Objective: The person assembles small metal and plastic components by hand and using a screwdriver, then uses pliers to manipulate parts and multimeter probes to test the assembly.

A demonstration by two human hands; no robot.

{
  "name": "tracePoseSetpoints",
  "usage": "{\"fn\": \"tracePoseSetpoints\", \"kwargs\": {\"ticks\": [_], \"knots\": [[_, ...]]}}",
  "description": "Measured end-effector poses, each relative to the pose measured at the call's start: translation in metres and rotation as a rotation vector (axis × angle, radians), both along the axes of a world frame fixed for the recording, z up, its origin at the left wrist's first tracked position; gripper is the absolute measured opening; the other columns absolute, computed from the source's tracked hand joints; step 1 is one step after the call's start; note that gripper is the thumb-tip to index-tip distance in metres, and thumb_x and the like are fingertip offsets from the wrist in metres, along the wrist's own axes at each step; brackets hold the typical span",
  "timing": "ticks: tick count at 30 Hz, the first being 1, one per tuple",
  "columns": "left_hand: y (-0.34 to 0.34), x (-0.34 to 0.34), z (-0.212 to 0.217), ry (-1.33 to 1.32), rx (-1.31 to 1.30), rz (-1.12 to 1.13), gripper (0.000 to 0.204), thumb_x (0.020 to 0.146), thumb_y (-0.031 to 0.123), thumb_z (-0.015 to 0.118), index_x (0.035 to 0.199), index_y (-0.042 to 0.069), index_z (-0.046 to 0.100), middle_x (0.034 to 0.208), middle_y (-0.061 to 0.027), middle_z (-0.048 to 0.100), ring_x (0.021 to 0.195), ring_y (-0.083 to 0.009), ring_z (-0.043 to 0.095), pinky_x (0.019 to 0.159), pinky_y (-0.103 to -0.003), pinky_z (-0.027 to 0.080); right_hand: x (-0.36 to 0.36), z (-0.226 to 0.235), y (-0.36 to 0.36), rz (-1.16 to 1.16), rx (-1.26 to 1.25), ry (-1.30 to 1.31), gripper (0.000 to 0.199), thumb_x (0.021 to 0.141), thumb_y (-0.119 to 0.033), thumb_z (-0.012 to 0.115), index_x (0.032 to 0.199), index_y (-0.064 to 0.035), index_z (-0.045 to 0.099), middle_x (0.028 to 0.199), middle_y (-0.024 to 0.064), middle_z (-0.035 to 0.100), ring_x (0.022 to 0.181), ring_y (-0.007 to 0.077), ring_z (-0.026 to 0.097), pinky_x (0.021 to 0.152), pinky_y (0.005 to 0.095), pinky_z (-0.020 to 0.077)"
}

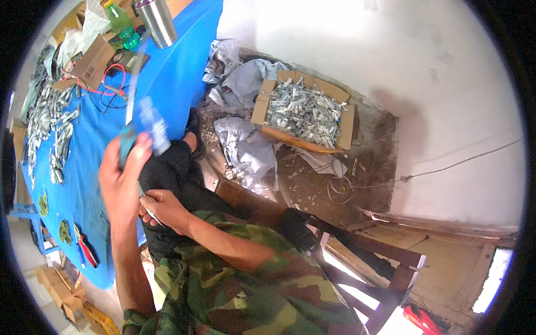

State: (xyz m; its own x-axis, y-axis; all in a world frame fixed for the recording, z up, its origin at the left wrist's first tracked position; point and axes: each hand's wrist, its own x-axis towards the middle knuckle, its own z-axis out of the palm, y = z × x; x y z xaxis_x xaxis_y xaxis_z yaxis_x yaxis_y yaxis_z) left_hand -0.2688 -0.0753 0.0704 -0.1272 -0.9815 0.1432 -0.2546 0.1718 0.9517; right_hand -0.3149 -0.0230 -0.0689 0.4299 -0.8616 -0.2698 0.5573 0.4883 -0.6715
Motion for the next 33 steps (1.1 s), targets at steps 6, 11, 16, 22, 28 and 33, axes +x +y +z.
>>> {"fn": "tracePoseSetpoints", "kwargs": {"ticks": [6, 11, 16, 22, 28, 33], "knots": [[-0.001, -0.05, 0.009, 0.082, 0.035, -0.096, 0.038, 0.098, 0.019, 0.072, 0.127, -0.002, 0.061, 0.118, -0.0103, 0.071, 0.108, -0.0181, 0.068, 0.096, -0.033, 0.055, -0.031, 0.004, 0.006, -0.168, 0.019, -0.065, 0.023, 0.106, -0.024, 0.054, 0.108, -0.0052, 0.068, 0.089, 0.0, 0.065, 0.074, 0.0084, 0.061, 0.062, 0.0238, 0.048], [0.017, 0.01, -0.015, -0.022, 0.136, 0.074, 0.033, 0.099, 0.02, 0.07, 0.125, 0.001, 0.065, 0.11, -0.008, 0.072, 0.093, -0.0131, 0.068, 0.082, -0.029, 0.056, -0.06, 0.01, 0.008, -0.35, 0.066, -0.206, 0.024, 0.105, -0.02, 0.052, 0.118, -0.0054, 0.066, 0.09, 0.0001, 0.066, 0.075, 0.0091, 0.062, 0.068, 0.0243, 0.0508], [0.042, 0.06, -0.039, -0.114, 0.066, 0.328, 0.034, 0.095, 0.023, 0.074, 0.118, -0.001, 0.067, 0.084, -0.0004, 0.063, 0.071, -0.0074, 0.056, 0.064, -0.024, 0.046, -0.074, 0.009, 0.011, -0.377, 0.012, -0.273, 0.028, 0.104, -0.018, 0.05, 0.124, -0.0046, 0.064, 0.091, 0.0024, 0.067, 0.077, 0.0103, 0.063, 0.069, 0.0246, 0.0514], [0.07, 0.117, -0.054, -0.121, 0.115, 0.554, 0.037, 0.095, 0.026, 0.075, 0.118, -0.002, 0.066, 0.08, 0.0004, 0.061, 0.068, -0.007, 0.053, 0.06, -0.024, 0.042, -0.065, 0.021, 0.014, -0.291, -0.024, -0.266, 0.033, 0.105, -0.02, 0.048, 0.133, -0.0052, 0.058, 0.094, 0.0057, 0.069, 0.081, 0.0137, 0.067, 0.074, 0.0282, 0.0542], [0.083, 0.17, -0.074, -0.293, 0.074, 0.705, 0.035, 0.094, 0.021, 0.072, 0.119, -0.004, 0.067, 0.085, -0.0039, 0.066, 0.07, -0.0094, 0.057, 0.063, -0.024, 0.046, -0.059, 0.038, 0.025, -0.255, -0.209, -0.147, 0.033, 0.107, -0.015, 0.051, 0.137, -0.0027, 0.056, 0.105, 0.0071, 0.069, 0.09, 0.0148, 0.068, 0.082, 0.0291, 0.0539], [0.083, 0.203, -0.079, -0.647, -0.099, 0.755, 0.038, 0.091, 0.02, 0.073, 0.12, -0.004, 0.067, 0.106, -0.0156, 0.073, 0.095, -0.0219, 0.068, 0.087, -0.034, 0.053, -0.06, 0.056, 0.043, -0.26, -0.379, -0.043, 0.035, 0.103, -0.004, 0.054, 0.137, 0.0016, 0.056, 0.11, 0.0079, 0.068, 0.099, 0.0148, 0.065, 0.089, 0.0313, 0.053]]}}
